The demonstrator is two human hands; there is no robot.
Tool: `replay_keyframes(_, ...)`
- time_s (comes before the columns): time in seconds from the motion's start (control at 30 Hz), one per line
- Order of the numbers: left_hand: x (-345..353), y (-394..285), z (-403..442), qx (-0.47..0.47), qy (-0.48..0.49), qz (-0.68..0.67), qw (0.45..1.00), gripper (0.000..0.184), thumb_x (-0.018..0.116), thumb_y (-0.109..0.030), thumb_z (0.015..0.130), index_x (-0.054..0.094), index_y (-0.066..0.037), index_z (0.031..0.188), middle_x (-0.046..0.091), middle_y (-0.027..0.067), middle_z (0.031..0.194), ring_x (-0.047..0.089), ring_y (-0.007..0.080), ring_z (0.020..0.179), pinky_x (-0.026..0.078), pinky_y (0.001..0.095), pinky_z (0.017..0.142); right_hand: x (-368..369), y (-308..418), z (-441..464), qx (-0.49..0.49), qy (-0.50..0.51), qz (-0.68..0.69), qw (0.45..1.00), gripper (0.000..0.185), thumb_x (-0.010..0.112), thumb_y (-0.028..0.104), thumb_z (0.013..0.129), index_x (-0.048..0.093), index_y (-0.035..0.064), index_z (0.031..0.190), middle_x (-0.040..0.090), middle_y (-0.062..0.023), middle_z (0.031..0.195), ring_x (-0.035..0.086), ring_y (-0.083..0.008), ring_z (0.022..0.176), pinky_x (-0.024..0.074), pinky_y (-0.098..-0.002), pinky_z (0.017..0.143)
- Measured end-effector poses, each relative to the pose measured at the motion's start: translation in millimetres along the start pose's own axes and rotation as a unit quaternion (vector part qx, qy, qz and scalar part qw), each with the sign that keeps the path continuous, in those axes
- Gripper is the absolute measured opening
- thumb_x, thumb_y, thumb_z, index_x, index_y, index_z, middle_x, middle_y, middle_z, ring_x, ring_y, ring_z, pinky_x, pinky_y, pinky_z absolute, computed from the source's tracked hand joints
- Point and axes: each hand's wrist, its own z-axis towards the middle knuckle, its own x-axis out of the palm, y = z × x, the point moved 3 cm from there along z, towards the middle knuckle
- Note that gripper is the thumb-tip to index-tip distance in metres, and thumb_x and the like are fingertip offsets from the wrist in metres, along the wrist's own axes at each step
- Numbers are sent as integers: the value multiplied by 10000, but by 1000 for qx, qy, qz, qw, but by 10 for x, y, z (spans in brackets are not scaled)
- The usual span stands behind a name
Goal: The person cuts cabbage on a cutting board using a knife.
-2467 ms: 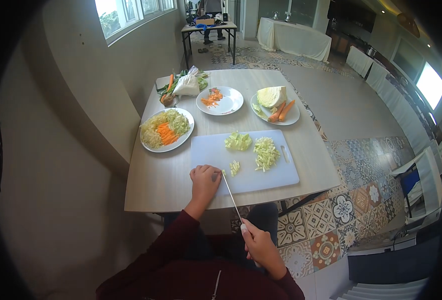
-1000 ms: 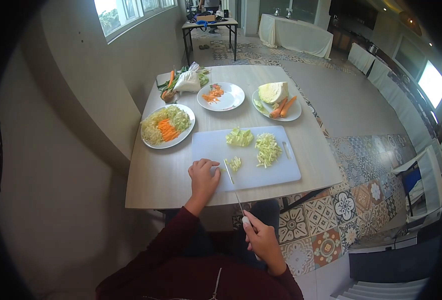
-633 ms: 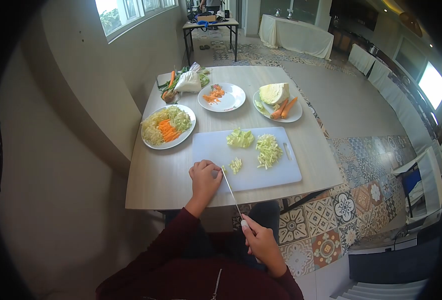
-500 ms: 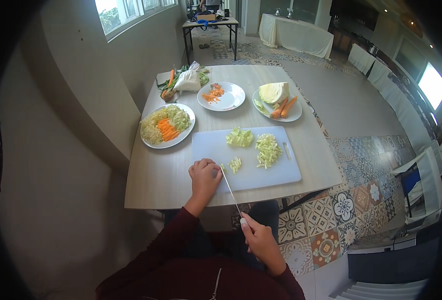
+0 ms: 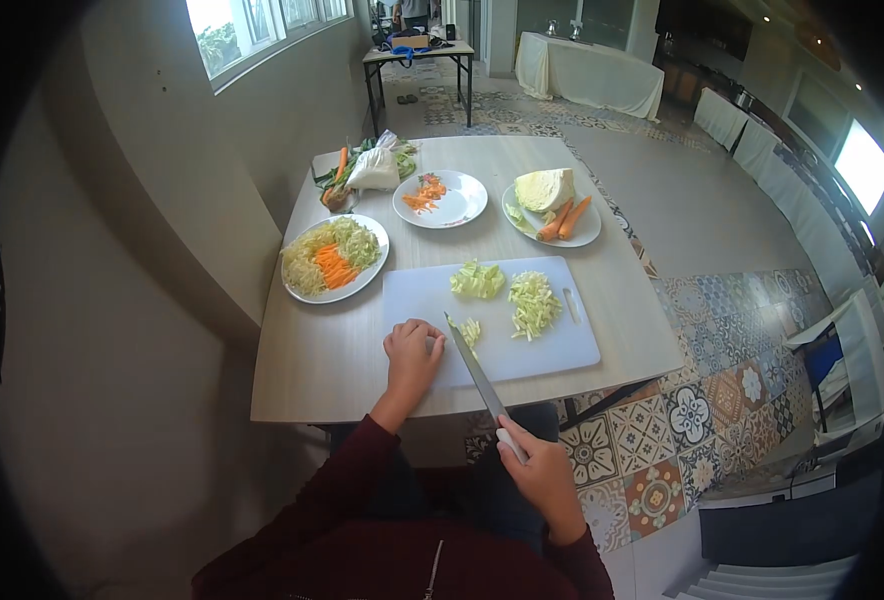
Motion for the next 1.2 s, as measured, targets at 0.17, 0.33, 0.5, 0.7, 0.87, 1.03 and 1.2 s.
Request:
replay_keyframes(0.17, 16, -156, 93, 61, 28, -56, 996, 96, 725, -195, 862, 694, -116, 906, 640, 18, 906, 562, 244, 938, 329, 445, 951, -135, -108, -11, -46, -70, -96, 992, 448, 726, 229, 817, 680, 161, 1257, 726, -147, 988, 688, -346, 795, 547, -412, 712)
replay_keyframes(0.33, -167, -471, 147, 79, 0, -44, 996, 206, 812, -287, 765, 713, -137, 866, 629, 5, 858, 571, 223, 895, 352, 420, 906, -126, -174, -27, -36, -78, -148, 985, 484, 744, 252, 802, 670, 209, 1278, 704, -141, 843, 671, -343, 731, 534, -427, 664)
replay_keyframes(0.5, -46, -620, 123, 82, 38, -13, 996, 228, 852, -310, 696, 745, -146, 812, 591, 14, 849, 552, 217, 906, 356, 409, 893, -57, -181, -31, -49, -77, -165, 982, 507, 758, 255, 788, 664, 237, 1286, 691, -128, 806, 667, -331, 717, 529, -421, 642)
replay_keyframes(0.7, 18, -430, 193, 74, 31, 27, 996, 119, 815, -246, 745, 776, -138, 776, 588, 11, 857, 541, 223, 921, 343, 422, 905, -139, -128, -90, -37, -68, -169, 983, 524, 772, 239, 770, 665, 192, 1281, 697, -135, 836, 674, -331, 728, 533, -408, 653)
replay_keyframes(0.87, -44, -266, 288, 57, 41, 23, 997, 56, 771, -202, 804, 795, -154, 815, 639, 7, 875, 556, 233, 904, 340, 423, 902, -303, -134, -246, -38, -66, -153, 985, 543, 789, 232, 745, 668, 175, 1271, 710, -138, 831, 689, -327, 728, 539, -399, 643)
replay_keyframes(1.03, -30, -96, 371, -2, 100, -37, 994, 121, 753, -243, 834, 783, -133, 876, 692, 6, 858, 586, 246, 915, 341, 434, 917, -474, -114, -391, -19, -70, -136, 988, 541, 794, 215, 733, 677, 141, 1256, 730, -144, 923, 703, -325, 767, 553, -384, 674)
replay_keyframes(1.2, -162, -176, 337, 16, 99, -35, 994, 218, 796, -306, 785, 771, -142, 926, 688, 13, 855, 592, 240, 919, 347, 428, 903, -520, -90, -401, -19, -69, -149, 986, 500, 787, 216, 738, 698, 123, 1221, 732, -142, 990, 708, -320, 789, 560, -372, 699)
